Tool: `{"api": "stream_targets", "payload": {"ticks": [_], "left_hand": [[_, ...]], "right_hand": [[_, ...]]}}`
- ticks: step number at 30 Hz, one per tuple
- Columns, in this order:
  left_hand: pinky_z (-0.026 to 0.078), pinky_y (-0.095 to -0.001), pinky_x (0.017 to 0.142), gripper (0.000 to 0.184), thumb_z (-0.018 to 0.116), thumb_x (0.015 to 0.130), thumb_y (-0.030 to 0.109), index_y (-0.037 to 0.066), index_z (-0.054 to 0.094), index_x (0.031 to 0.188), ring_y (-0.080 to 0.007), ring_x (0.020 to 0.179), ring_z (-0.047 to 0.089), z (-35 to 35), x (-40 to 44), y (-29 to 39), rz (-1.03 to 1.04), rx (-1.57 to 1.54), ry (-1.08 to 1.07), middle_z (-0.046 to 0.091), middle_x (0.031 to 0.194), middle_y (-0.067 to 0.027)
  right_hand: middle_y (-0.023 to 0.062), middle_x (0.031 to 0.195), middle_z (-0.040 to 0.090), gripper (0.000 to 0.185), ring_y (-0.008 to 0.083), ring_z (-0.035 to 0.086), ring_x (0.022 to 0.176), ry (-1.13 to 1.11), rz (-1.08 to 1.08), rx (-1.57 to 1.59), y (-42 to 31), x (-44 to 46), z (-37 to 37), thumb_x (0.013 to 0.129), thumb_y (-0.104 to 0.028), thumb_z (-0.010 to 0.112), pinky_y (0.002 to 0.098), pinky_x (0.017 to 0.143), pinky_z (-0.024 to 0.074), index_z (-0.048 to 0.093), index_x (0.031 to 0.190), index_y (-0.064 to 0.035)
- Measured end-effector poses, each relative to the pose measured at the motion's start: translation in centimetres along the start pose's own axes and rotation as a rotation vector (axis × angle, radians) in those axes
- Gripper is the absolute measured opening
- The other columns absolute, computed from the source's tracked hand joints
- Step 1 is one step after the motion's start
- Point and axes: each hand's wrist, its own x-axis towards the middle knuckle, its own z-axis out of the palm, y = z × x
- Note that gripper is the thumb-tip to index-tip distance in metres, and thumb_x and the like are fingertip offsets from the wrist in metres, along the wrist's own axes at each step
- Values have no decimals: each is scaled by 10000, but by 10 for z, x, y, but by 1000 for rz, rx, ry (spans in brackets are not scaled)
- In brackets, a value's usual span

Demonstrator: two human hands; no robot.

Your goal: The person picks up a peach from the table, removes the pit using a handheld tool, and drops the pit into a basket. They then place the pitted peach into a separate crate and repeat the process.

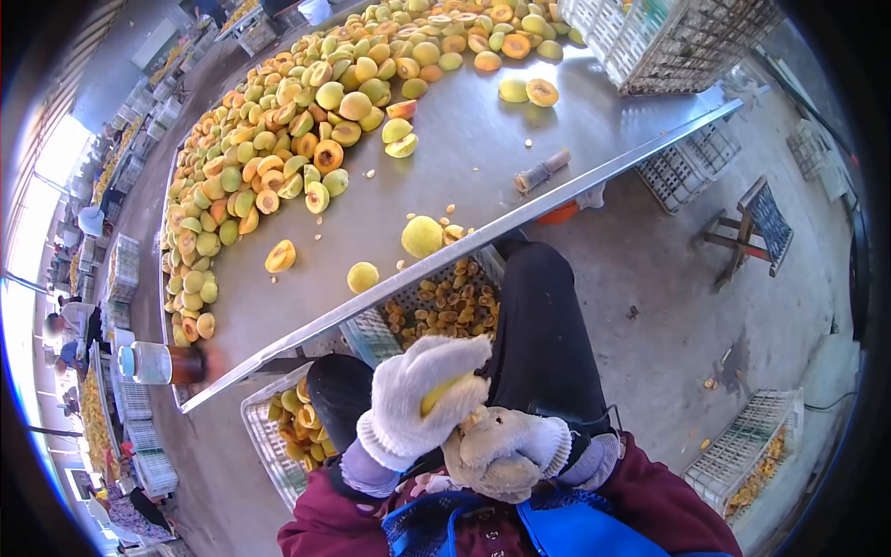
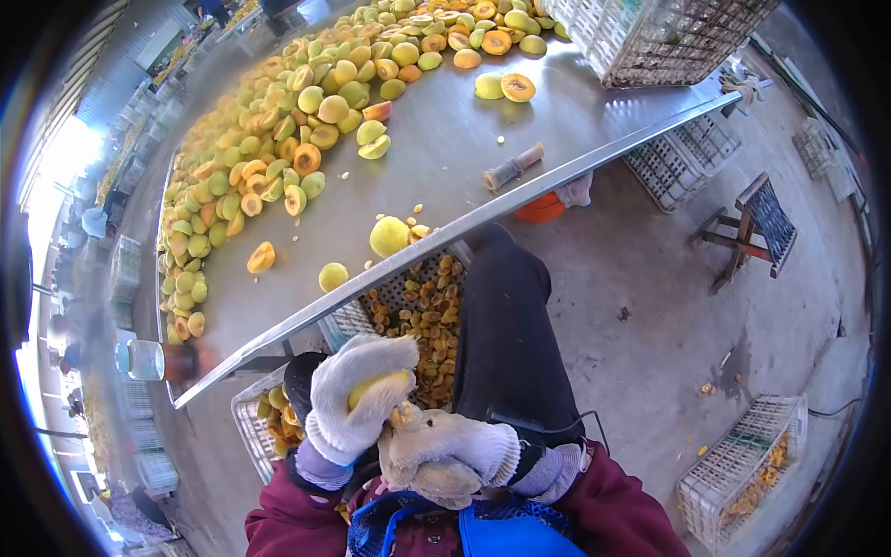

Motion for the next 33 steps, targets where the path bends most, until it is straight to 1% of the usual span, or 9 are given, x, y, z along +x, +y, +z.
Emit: {"api": "stream_targets", "payload": {"ticks": [6, 10, 12, 16, 18, 22, 28, 30, 33], "left_hand": [[536, -327, 697, 322, 729, 816, 129, 14, 661, 1109, -230, 814, 691, 9, -6, 1, -378, -411, 45, 685, 975, -142], [535, -297, 697, 331, 741, 814, 184, 77, 675, 1121, -207, 806, 694, -5, 1, -1, -321, -95, -120, 693, 985, -99], [547, -312, 709, 371, 696, 833, 204, -25, 638, 1119, -182, 789, 674, -11, 2, 0, 53, 188, -133, 694, 959, -124], [552, -339, 651, 368, 657, 873, 249, -30, 620, 1110, -216, 712, 667, 7, -13, -13, 147, -46, 23, 687, 932, -155], [550, -341, 677, 372, 639, 915, 246, -44, 602, 1146, -233, 771, 667, 21, -24, -4, -292, -880, 192, 676, 987, -173], [545, -337, 617, 471, 552, 930, 389, -51, 580, 1095, -226, 688, 651, 26, -21, 7, -555, -880, 279, 676, 916, -191], [548, -342, 649, 336, 577, 927, 247, -43, 636, 1085, -214, 721, 667, -2, -7, -2, -392, -349, -24, 680, 954, -141], [537, -339, 662, 363, 607, 919, 287, -49, 649, 1051, -206, 735, 661, -9, -4, -11, 222, 60, -48, 678, 941, -131], [533, -342, 659, 417, 649, 886, 356, -25, 659, 1056, -218, 746, 666, 6, -17, -15, 73, -279, 38, 681, 937, -134]], "right_hand": [[12, 463, 502, 254, 112, 443, 312, 74, -1, 5, 3, 0, 6, 865, -231, 646, 240, 324, 372, 590, 840, 16], [12, 455, 492, 242, 112, 447, 312, 78, -3, 5, 4, 3, 7, 865, -226, 651, 237, 325, 378, 586, 841, 6], [13, 445, 477, 235, 115, 438, 304, -29, -21, 28, 3, 4, 8, 878, -224, 637, 244, 313, 370, 578, 833, -1], [14, 435, 470, 227, 119, 432, 296, -10, -28, 44, 8, 2, 6, 885, -218, 629, 251, 303, 366, 571, 824, -7], [14, 433, 469, 221, 120, 432, 297, 7, 3, -4, 5, 2, 8, 885, -216, 629, 256, 304, 369, 570, 819, -14], [9, 428, 458, 221, 121, 426, 295, 35, 50, 50, 1, 1, 11, 883, -220, 630, 262, 306, 371, 568, 816, -19], [43, 578, 562, 247, 120, 503, 382, 32, -70, -20, 8, 4, 9, 864, -250, 659, 265, 340, 407, 588, 855, -15], [51, 655, 592, 269, 122, 561, 483, -66, 42, 41, 10, 3, 4, 854, -260, 683, 259, 426, 466, 599, 905, -9], [39, 669, 595, 280, 119, 590, 565, -161, 44, 113, 2, 1, 12, 846, -250, 703, 254, 502, 499, 600, 951, -11]]}}
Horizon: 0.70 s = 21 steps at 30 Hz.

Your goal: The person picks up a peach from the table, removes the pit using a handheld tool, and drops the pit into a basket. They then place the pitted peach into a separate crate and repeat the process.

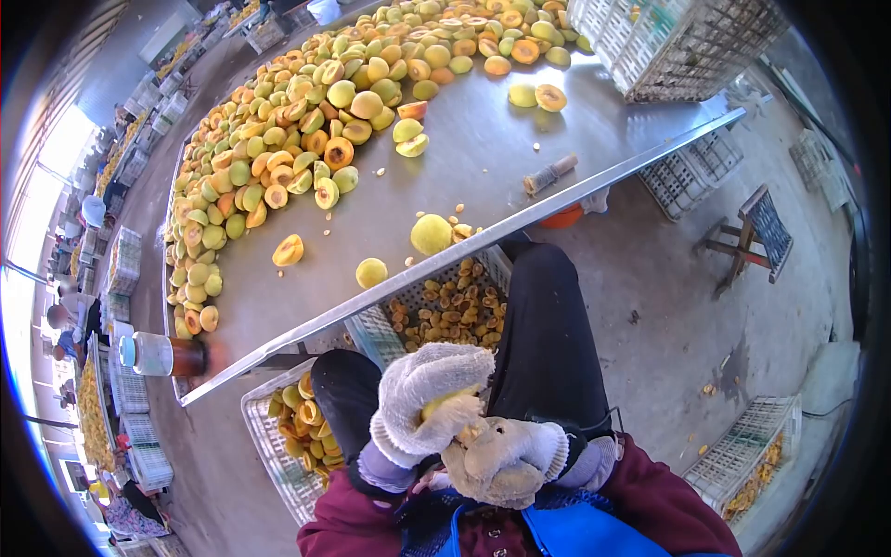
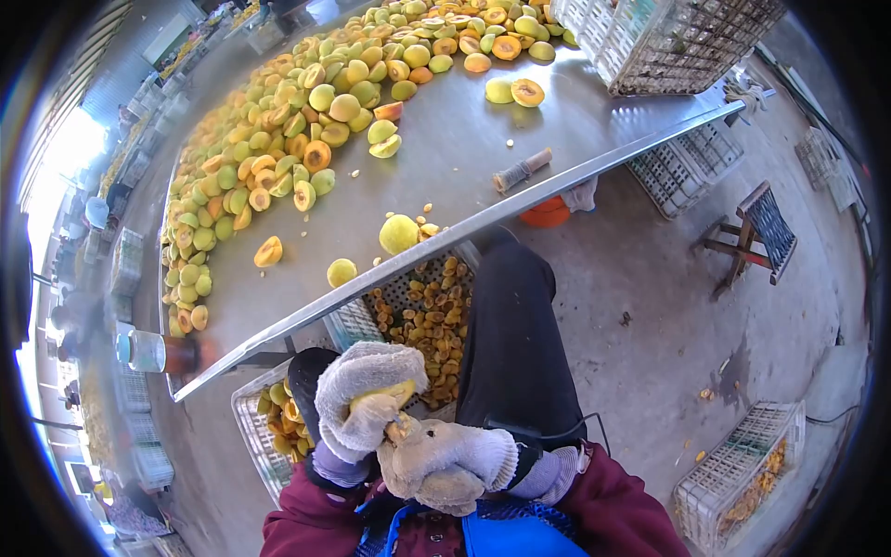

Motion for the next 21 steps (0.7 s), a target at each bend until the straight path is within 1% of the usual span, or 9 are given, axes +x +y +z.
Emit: {"api": "stream_targets", "payload": {"ticks": [2, 5, 7, 11, 13, 15, 17, 19, 21], "left_hand": [[542, -343, 660, 495, 604, 922, 432, -27, 624, 1108, -230, 739, 667, 18, -20, -1, -333, -475, 203, 684, 956, -145], [537, -324, 620, 534, 529, 946, 518, 18, 594, 1122, -221, 696, 647, 29, -11, 4, -482, -842, 358, 671, 919, -139], [478, -290, 463, 537, 493, 927, 592, 86, 583, 1079, -201, 585, 598, 22, -4, -11, -487, -1581, 409, 643, 851, -105], [431, -259, 405, 405, 517, 955, 504, 119, 589, 1059, -179, 555, 620, -15, -33, 1, -528, -563, 890, 647, 868, -82], [533, -320, 585, 390, 594, 935, 411, 91, 593, 1158, -215, 754, 664, -62, -80, -7, -521, -258, 929, 655, 943, -101], [512, -379, 895, 457, 658, 901, 307, 58, 552, 1268, -248, 1035, 615, -111, -111, -14, -487, 1067, 543, 647, 1057, -116], [383, -387, 1062, 457, 694, 862, 209, 6, 564, 1250, -266, 1185, 523, -110, -118, -6, -607, 1324, 446, 624, 1149, -122], [398, -388, 1027, 400, 710, 812, 144, -22, 610, 1161, -269, 1195, 510, -60, -82, 15, -355, 199, 849, 618, 1172, -128], [441, -376, 941, 375, 737, 749, 101, -43, 629, 1078, -250, 1090, 562, -20, -46, 31, -196, -362, 741, 630, 1118, -125]], "right_hand": [[34, 690, 599, 274, 111, 588, 582, 20, 63, -1, 3, -3, -6, 842, -244, 710, 248, 527, 501, 602, 949, -16], [29, 724, 605, 245, 94, 578, 606, 65, 90, -82, -4, 0, 7, 841, -232, 716, 239, 565, 496, 613, 929, -28], [28, 735, 606, 222, 85, 570, 612, 89, 51, -161, -7, 2, 10, 845, -226, 713, 234, 577, 491, 621, 910, -35], [20, 686, 583, 196, 74, 514, 552, 72, -25, -331, -22, 0, 7, 887, -250, 677, 223, 515, 431, 612, 914, -68], [3, 670, 568, 170, 64, 485, 499, 263, 68, -300, -16, 0, -11, 914, -249, 649, 223, 447, 392, 600, 897, -87], [-18, 660, 560, 150, 49, 465, 465, 209, 93, -136, -13, 4, -17, 929, -233, 634, 220, 405, 364, 596, 876, -98], [-27, 657, 554, 140, 50, 470, 474, 262, 130, -285, -18, 9, -4, 919, -227, 649, 217, 415, 370, 597, 903, -98], [-26, 661, 553, 193, 50, 468, 468, 240, 41, -392, -7, 19, -9, 903, -256, 671, 215, 411, 365, 596, 896, -78], [-20, 664, 555, 238, 53, 471, 472, 152, 147, -260, -21, 20, 12, 881, -267, 689, 207, 421, 369, 593, 919, -52]]}}
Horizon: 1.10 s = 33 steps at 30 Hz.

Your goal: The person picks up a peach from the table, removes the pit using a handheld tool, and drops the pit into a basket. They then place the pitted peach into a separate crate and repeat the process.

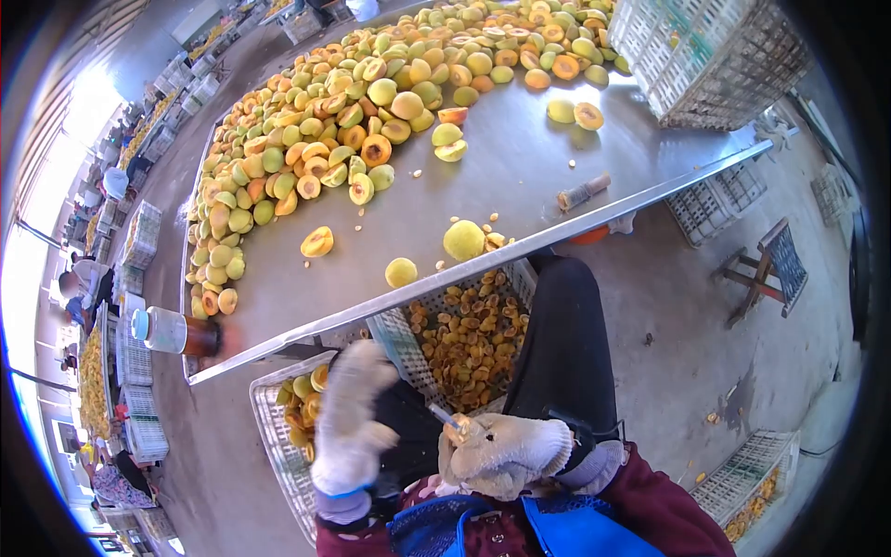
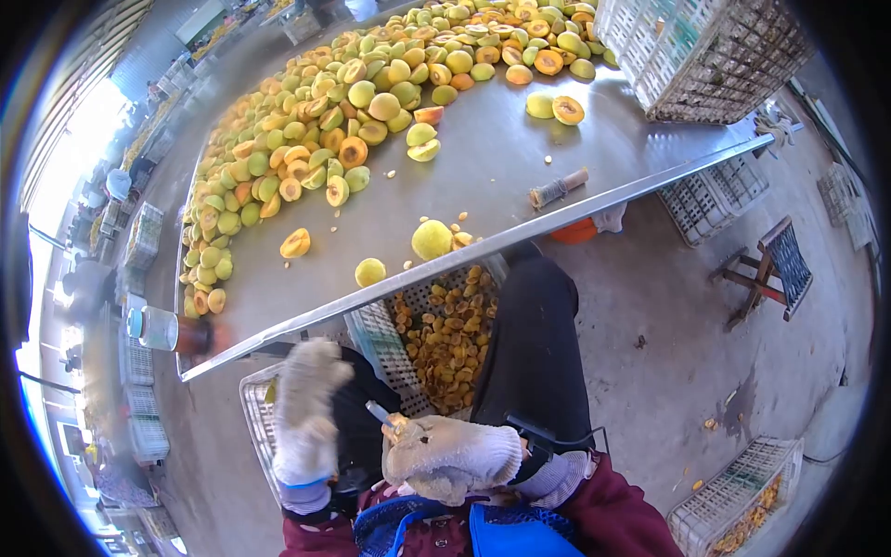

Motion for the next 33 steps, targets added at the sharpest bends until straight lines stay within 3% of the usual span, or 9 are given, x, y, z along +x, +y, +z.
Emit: {"api": "stream_targets", "payload": {"ticks": [2, 4, 6, 8, 15, 20, 24, 26, 33], "left_hand": [[478, -343, 835, 343, 753, 724, 72, -41, 639, 1028, -219, 932, 605, -7, 10, 4, -279, 269, -438, 646, 1006, -114], [483, -284, 717, 186, 699, 766, -6, -30, 668, 947, -151, 794, 594, 11, 25, 0, -15, 547, -405, 639, 859, -65], [505, -283, 789, 230, 695, 824, 16, 6, 688, 1053, -170, 881, 635, 13, 46, 3, -325, 596, -435, 670, 969, -87], [495, -272, 848, 286, 656, 872, 68, -1, 650, 1149, -148, 980, 630, 24, 70, -1, -423, 440, -447, 651, 1112, -107], [430, -416, 1022, 392, 665, 833, 223, 206, 638, 1223, -292, 1206, 522, 46, 188, -114, 334, 1117, -740, 583, 1251, -116], [399, -376, 1055, 597, 741, 726, 348, 197, 584, 1282, -298, 1237, 495, 66, 206, -119, 15, 1694, -672, 549, 1278, -132], [474, -380, 965, 619, 684, 791, 301, 102, 501, 1348, -315, 1171, 548, 43, 204, -112, 17, 1456, -612, 553, 1262, -138], [535, -342, 809, 556, 574, 889, 320, 52, 461, 1363, -278, 1088, 611, 35, 187, -102, -502, 247, -351, 580, 1224, -150], [550, -339, 743, 777, 475, 898, 630, -20, 474, 1325, -285, 933, 663, 32, 98, -73, -584, -117, -399, 634, 1115, -214]], "right_hand": [[-7, 707, 581, 272, 46, 497, 527, -54, 122, 107, -4, -4, -3, 869, -267, 695, 206, 465, 389, 586, 948, -30], [23, 757, 617, 311, 69, 554, 616, 438, -58, -61, -4, -4, 1, 857, -289, 702, 217, 545, 438, 586, 978, -27], [41, 813, 657, 382, 102, 607, 717, 837, -444, -644, 10, 6, -17, 836, -344, 739, 237, 649, 491, 601, 1026, -43], [19, 808, 640, 366, 77, 585, 671, 855, -409, -457, 11, 4, -30, 840, -320, 746, 227, 593, 474, 602, 1050, -56], [28, 804, 630, 366, 49, 557, 608, 737, -386, -445, -4, -8, -15, 883, -350, 692, 215, 527, 446, 598, 1103, -74], [67, 879, 671, 403, 143, 649, 742, 828, -423, -642, 0, -12, -37, 871, -354, 695, 274, 678, 511, 596, 1170, -103], [82, 965, 685, 419, 216, 683, 869, 867, -417, -596, -5, -12, -33, 862, -366, 698, 316, 772, 520, 594, 1187, -123], [79, 968, 684, 421, 208, 682, 870, 853, -414, -543, -2, -9, -37, 858, -370, 701, 318, 775, 520, 594, 1184, -126], [105, 875, 681, 406, 261, 691, 794, 944, -526, -861, -5, -3, -30, 823, -401, 727, 338, 698, 533, 611, 1114, -144]]}}
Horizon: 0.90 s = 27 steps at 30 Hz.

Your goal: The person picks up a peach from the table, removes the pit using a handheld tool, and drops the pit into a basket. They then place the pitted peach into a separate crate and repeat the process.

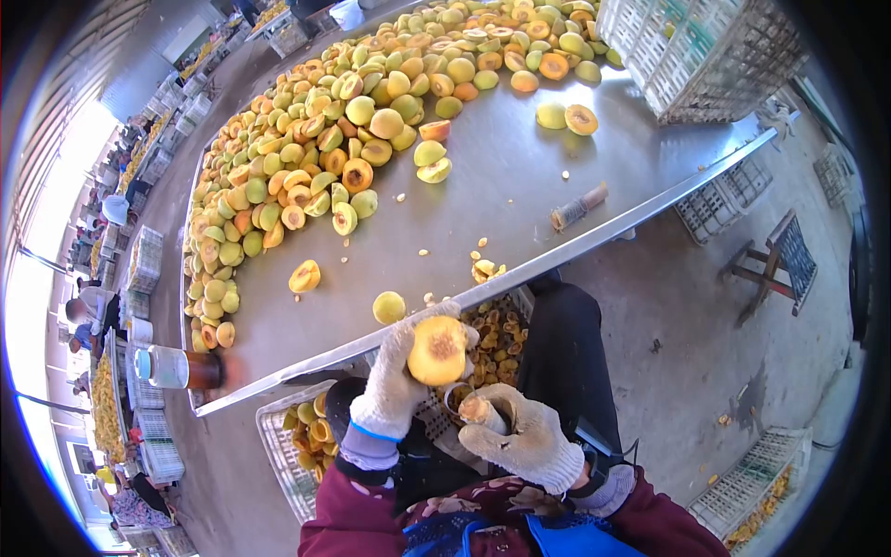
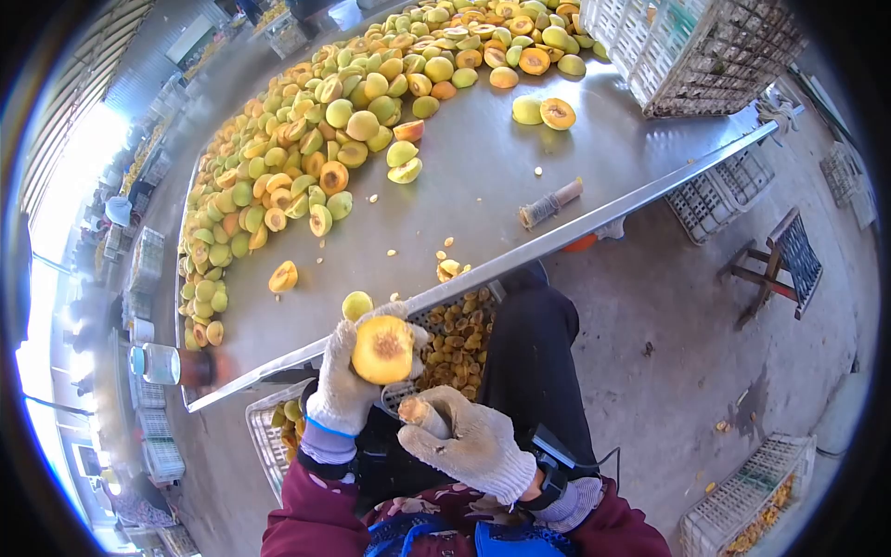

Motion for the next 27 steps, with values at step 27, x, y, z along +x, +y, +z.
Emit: {"api": "stream_targets", "payload": {"ticks": [27], "left_hand": [[425, -371, 1006, 875, 708, 856, 425, 6, 254, 1476, -243, 1155, 558, 14, -53, -35, 492, 357, -76, 543, 1308, -183]], "right_hand": [[116, 610, 614, 421, 321, 637, 574, -59, -34, -338, -8, -10, -5, 858, -524, 626, 416, 505, 477, 565, 933, -114]]}}
